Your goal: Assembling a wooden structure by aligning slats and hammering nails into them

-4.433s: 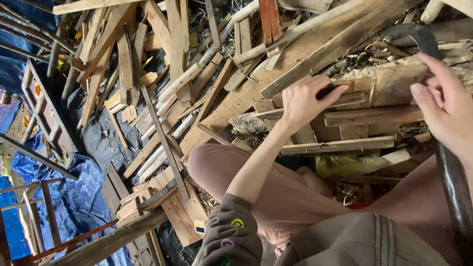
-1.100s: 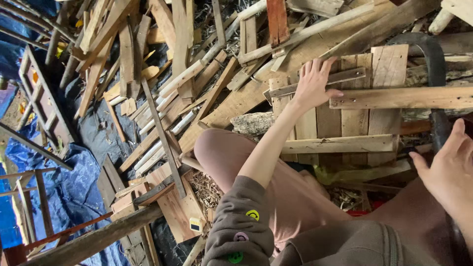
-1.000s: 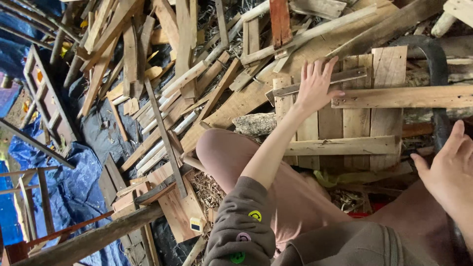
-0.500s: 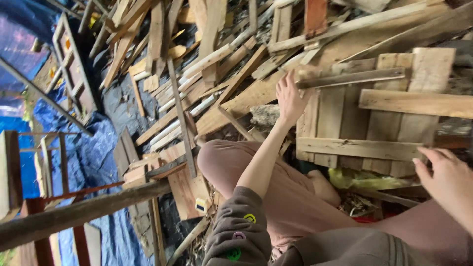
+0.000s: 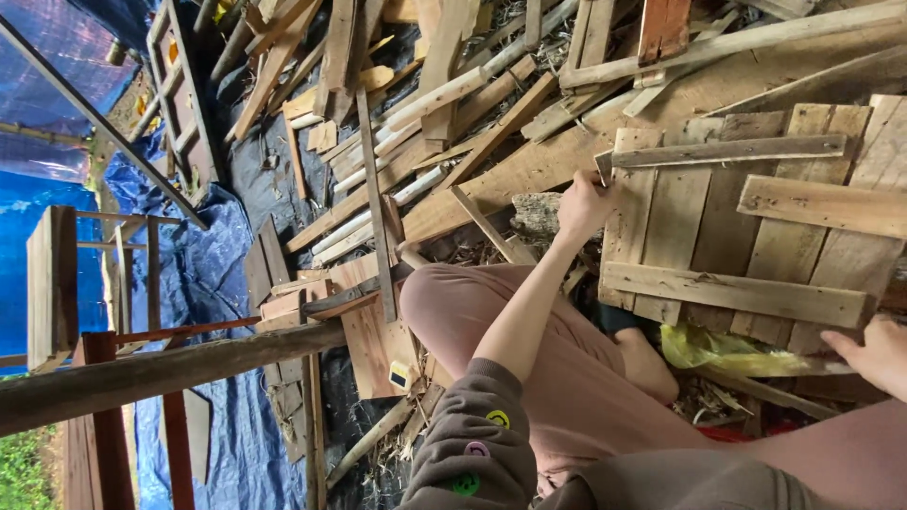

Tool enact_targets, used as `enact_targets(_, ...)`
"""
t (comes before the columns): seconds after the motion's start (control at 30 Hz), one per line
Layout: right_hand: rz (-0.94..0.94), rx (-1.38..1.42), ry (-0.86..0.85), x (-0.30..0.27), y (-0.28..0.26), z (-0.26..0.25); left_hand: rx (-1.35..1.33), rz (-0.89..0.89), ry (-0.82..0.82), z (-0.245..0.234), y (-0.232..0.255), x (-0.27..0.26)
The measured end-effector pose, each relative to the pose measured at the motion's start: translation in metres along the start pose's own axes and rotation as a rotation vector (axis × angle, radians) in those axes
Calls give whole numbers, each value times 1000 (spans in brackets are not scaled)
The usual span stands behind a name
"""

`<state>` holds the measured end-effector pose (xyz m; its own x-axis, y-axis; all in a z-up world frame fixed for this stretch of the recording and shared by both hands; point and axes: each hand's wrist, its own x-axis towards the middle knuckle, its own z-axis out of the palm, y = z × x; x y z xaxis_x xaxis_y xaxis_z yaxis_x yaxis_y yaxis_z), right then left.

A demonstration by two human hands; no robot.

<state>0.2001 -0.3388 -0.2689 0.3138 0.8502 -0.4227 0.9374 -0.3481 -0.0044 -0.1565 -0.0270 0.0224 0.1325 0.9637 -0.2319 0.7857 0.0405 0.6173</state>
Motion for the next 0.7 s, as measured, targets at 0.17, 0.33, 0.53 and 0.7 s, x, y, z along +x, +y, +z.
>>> enact_targets(0.17, -33, -108, 8, 5, -1, -22, 211, -17, -21, 18, -10, 6)
enact_targets(0.33, 10, 220, -13, 4, -3, -44, 263, -201, -194, 4, 12, -2)
enact_targets(0.53, -30, 69, 23, -4, -4, -39, 415, -143, -420, 1, 15, -13)
enact_targets(0.7, -67, 35, 145, 2, 7, -12, 597, 1, -532, 35, -29, 0)
